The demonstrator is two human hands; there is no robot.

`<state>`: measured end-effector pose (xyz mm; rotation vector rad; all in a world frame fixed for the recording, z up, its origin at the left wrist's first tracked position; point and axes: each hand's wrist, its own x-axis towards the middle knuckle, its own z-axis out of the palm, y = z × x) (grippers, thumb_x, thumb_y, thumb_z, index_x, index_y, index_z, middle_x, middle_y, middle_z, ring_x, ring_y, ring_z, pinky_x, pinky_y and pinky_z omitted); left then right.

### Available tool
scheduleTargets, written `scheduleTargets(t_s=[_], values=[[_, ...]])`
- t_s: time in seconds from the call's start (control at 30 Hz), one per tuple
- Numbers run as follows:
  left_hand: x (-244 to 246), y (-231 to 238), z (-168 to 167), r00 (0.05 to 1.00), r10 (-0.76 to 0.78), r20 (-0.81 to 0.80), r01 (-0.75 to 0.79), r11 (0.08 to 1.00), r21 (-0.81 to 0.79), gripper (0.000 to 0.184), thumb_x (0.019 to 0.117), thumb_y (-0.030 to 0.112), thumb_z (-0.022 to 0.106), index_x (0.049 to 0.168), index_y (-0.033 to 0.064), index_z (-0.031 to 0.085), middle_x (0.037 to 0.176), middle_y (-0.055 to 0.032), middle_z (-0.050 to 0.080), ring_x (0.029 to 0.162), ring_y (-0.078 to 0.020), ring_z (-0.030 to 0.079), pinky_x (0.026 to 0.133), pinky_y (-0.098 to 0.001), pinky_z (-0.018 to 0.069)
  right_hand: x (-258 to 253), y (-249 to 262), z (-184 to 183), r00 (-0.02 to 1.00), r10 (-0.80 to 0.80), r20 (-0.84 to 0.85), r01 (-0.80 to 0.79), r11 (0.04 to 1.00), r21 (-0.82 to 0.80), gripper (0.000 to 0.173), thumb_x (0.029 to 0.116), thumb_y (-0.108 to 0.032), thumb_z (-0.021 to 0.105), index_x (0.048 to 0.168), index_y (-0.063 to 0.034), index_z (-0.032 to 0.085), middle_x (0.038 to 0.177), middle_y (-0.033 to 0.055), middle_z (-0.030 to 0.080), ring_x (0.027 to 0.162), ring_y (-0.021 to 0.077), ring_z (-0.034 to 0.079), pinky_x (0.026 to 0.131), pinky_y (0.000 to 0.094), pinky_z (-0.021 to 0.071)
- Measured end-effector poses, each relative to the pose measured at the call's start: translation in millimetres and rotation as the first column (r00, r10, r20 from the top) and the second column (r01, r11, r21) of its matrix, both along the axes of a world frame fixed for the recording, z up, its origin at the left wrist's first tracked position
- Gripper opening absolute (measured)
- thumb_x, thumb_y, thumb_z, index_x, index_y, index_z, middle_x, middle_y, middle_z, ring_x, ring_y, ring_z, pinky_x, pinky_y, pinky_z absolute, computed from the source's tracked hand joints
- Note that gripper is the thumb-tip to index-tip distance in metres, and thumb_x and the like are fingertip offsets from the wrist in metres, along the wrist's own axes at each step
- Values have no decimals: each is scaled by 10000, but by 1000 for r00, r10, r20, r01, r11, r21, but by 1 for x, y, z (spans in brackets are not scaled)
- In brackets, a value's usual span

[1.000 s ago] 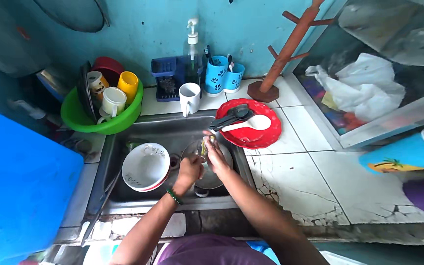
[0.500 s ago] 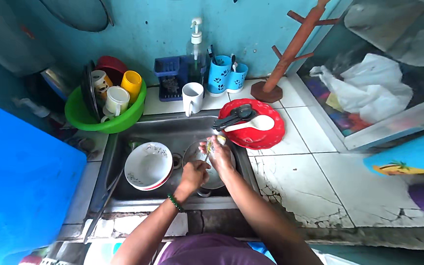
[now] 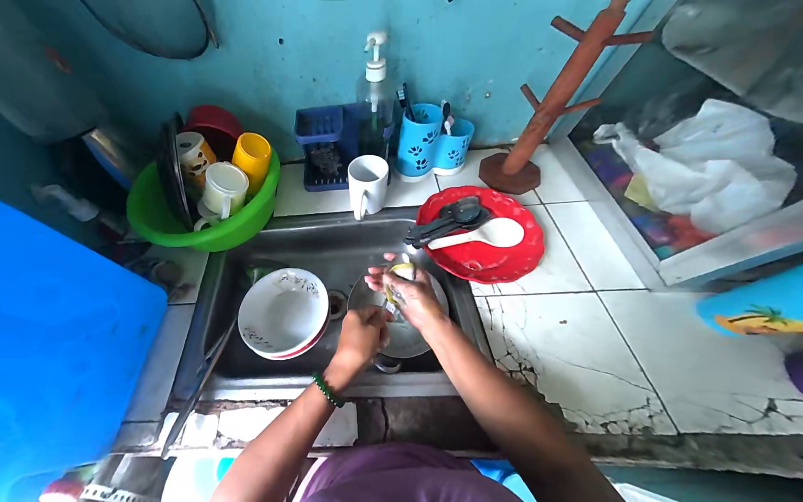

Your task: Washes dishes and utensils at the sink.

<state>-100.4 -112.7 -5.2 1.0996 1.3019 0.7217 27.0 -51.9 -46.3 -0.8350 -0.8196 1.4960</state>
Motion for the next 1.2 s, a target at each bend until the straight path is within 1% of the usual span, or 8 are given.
scheduleTargets(t_s=[0.1, 0.23, 0.47, 0.57, 0.7, 0.93, 1.07, 1.2], values=[[-1, -8, 4, 999, -42, -16, 42, 999, -4, 250, 1088, 97, 454, 1061, -48, 656, 654, 24, 542, 495, -17, 444, 476, -175, 383, 15, 11, -3, 988, -96, 117, 83, 990, 111, 187, 944, 111, 568, 1115, 47, 609, 853, 98, 763, 725, 212, 757, 725, 382, 653], [4, -4, 4, 998, -41, -38, 41, 999, -11, 258, 1088, 105, 456, 1058, -45, 663, 649, 23, 542, 504, -29, 451, 487, -186, 387, 2, 13, 4, 952, -302, 49, 303, 953, -7, 232, 1106, -109, 419, 1056, 27, 599, 719, 93, 719, 598, 198, 724, 599, 359, 641], [10, 22, -18, 964, 248, 98, -246, 969, -28, 190, 1024, 56, 555, 898, -48, 653, 625, -29, 619, 477, -59, 550, 456, -204, 467, -12, -14, 8, 999, 16, 38, -11, 990, -142, 263, 1105, -77, 389, 1085, 69, 606, 850, 125, 754, 821, 195, 756, 815, 334, 618], [2, 35, -13, 967, 218, 136, -223, 974, 26, 217, 986, 37, 602, 1167, -77, 569, 1012, -148, 629, 846, -180, 638, 756, -339, 570, 4, -6, 9, 944, 11, 329, -13, 1000, 6, 158, 1042, -18, 520, 1053, 60, 657, 865, 63, 714, 830, 95, 682, 841, 281, 566], [0, 61, -1, 998, 23, 66, -39, 964, 264, 263, 1084, 194, 500, 1079, -26, 645, 840, -60, 669, 684, -99, 627, 657, -273, 555, 16, -5, 17, 868, 99, 487, -141, 989, 51, 163, 1028, -40, 575, 1118, 69, 655, 942, 82, 718, 801, 98, 708, 782, 295, 622], [4, 91, 26, 968, 152, -199, -56, 906, 419, 412, 1091, 358, 491, 1009, -4, 671, 862, -99, 637, 753, -158, 583, 744, -372, 505, 19, -28, 6, 856, 239, 458, -277, 961, 17, 206, 1058, -68, 507, 1104, 87, 634, 904, 74, 729, 787, 130, 734, 788, 325, 635], [1, 74, 17, 969, 72, -236, 9, 946, 323, 499, 1029, 294, 628, 1414, -7, 530, 1382, -247, 575, 1236, -356, 586, 1043, -524, 476, 29, -2, 17, 979, -133, 155, 146, 986, -74, 206, 1079, -53, 455, 1131, 91, 592, 883, 117, 700, 769, 184, 710, 758, 361, 623], [-7, 30, -16, 857, 11, -515, 146, 953, 265, 681, 898, 320, 775, 1440, -11, 527, 1539, -323, 387, 1435, -485, 365, 1162, -582, 346, 49, 35, 28, 960, -278, -40, 259, 932, -254, 331, 1141, -253, 330, 1195, 7, 528, 861, 106, 697, 712, 186, 720, 680, 325, 624]])
